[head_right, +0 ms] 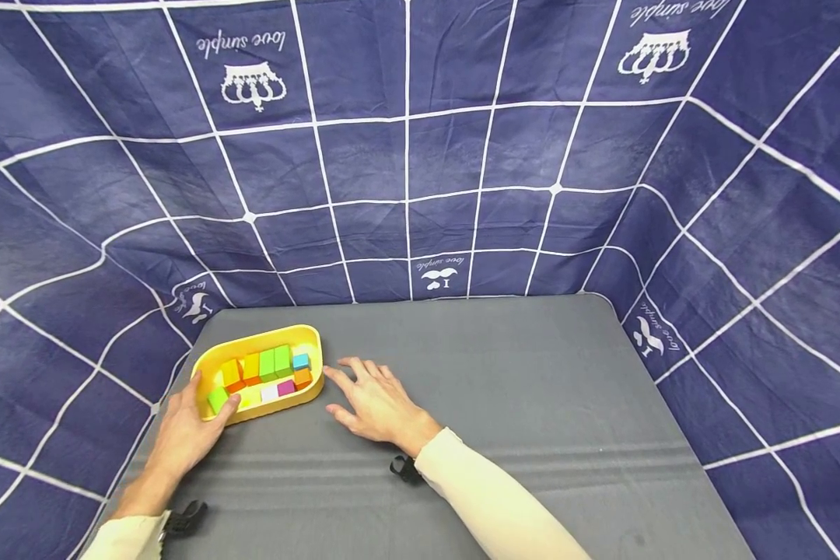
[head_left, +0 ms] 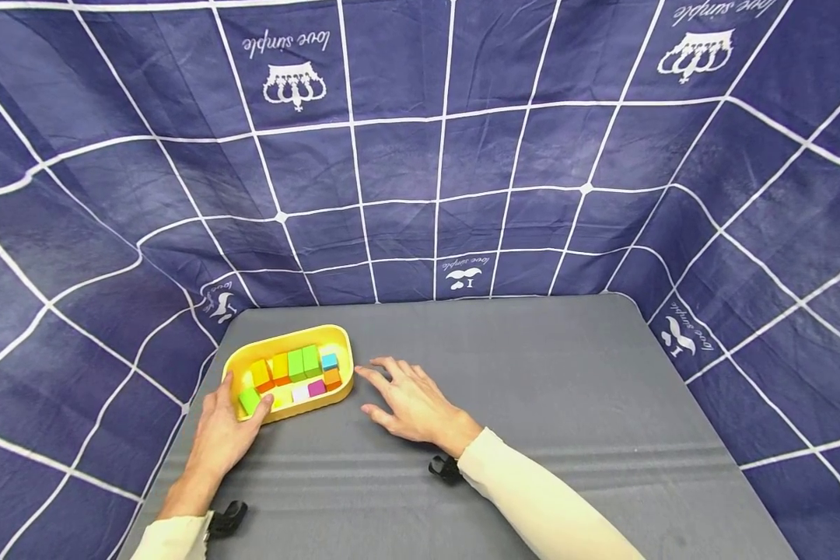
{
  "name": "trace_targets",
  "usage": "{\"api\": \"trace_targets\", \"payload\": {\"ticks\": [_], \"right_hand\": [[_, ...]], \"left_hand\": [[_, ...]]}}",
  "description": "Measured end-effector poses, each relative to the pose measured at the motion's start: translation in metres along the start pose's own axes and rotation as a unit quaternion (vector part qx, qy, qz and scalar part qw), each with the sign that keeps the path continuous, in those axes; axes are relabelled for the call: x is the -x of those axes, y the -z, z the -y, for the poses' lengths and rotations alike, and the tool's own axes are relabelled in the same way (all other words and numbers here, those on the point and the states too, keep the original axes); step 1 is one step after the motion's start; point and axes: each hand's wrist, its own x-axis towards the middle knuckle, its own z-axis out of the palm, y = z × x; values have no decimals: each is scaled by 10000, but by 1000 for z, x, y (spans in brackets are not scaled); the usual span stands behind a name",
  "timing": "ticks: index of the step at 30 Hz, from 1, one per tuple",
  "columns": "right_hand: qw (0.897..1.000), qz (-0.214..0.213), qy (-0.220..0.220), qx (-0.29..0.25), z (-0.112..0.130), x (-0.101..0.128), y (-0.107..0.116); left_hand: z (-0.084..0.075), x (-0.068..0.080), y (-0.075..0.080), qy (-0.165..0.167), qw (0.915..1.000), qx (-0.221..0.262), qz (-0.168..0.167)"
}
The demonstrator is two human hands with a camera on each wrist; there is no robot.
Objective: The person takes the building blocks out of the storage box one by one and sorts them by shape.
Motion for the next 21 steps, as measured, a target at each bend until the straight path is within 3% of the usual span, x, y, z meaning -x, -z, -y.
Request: {"api": "trace_targets", "payload": {"ticks": [10, 21], "right_hand": [[9995, 264, 141, -56, 4, -10, -8], [9993, 292, 197, 104, -1, -5, -6]], "left_hand": [[-14, 6, -9, -242, 9996, -17, 108], [-32, 14, -18, -385, 9988, -7, 300]]}}
